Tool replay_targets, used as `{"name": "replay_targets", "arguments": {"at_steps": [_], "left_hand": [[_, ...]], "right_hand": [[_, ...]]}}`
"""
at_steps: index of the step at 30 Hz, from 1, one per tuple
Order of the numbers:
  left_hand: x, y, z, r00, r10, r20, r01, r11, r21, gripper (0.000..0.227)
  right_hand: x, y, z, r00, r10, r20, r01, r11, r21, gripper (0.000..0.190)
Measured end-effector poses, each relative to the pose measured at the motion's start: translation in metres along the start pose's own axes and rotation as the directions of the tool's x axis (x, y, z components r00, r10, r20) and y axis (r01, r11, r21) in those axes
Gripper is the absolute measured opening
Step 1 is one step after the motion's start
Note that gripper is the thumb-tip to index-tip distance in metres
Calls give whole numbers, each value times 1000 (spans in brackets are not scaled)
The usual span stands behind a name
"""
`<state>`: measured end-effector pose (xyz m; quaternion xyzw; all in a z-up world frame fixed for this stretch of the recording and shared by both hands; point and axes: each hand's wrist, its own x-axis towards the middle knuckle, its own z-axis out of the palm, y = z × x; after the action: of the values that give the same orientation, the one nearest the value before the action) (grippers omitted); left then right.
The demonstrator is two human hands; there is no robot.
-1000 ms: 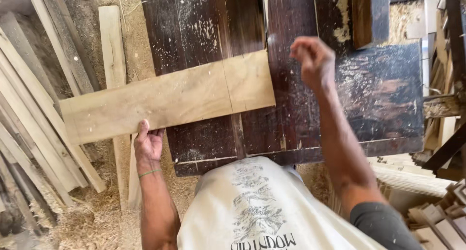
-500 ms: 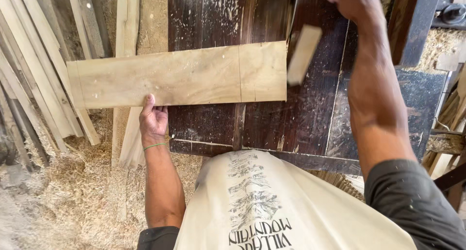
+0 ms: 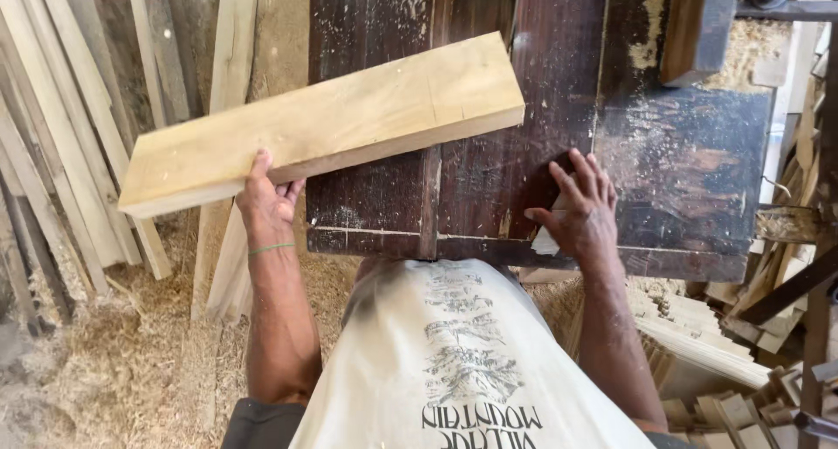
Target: The person uses pliers to trim a small piece of wood or string attached to a wooden structure. They then pick up a rectangular wooden plank, place it on a workbench, and inspect it by running their hand along the surface.
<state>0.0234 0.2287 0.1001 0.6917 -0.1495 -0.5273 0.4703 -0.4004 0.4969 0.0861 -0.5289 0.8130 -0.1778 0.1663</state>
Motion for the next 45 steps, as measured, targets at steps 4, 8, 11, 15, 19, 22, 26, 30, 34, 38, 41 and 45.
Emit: {"name": "replay_targets", "arguments": {"at_steps": [4,8,11,15,19,22,26,30,34,38,41,45], "left_hand": [[-21,2,-9,998,-45,-33,45,999,6,65],[-20,6,-18,999,-12,36,10,999,42,63],[-10,9,-20,998,-43,52,42,999,19,59],[-4,16,-14,998,-53,43,50,998,49,57],[-10,19,-14,998,-62,3,61,997,35,58],[-9,22,-11,997,-71,16,70,997,20,60],[16,12,-19,997,-63,35,64,998,-23,63],[61,3,-25,980,-49,194,64,995,-75,66],[103,2,-6,937,-17,349,26,999,-23,70],[104,0,-16,825,-43,563,71,997,-28,72],[110,10,-13,775,-122,620,208,976,-69,73],[126,29,-26,708,-154,689,205,979,7,69]], "right_hand": [[-38,10,18,991,-35,-128,33,999,-15,80],[-55,35,28,985,-46,-167,40,998,-43,76],[-67,52,28,974,-9,-225,10,1000,0,71],[-73,70,34,962,1,-272,5,1000,25,61],[-75,86,45,957,-52,-286,57,998,9,49],[-70,96,29,949,-74,-306,59,997,-59,27],[-66,82,-11,827,-77,-557,-64,971,-229,12],[-57,-18,1,832,-236,-502,471,778,415,18],[-10,-128,63,723,-639,-261,667,745,24,56],[33,-181,110,881,-465,-86,417,850,-322,67],[45,-186,126,905,-396,-156,335,888,-315,75],[39,-188,143,919,-349,-183,329,935,-131,79]]}}
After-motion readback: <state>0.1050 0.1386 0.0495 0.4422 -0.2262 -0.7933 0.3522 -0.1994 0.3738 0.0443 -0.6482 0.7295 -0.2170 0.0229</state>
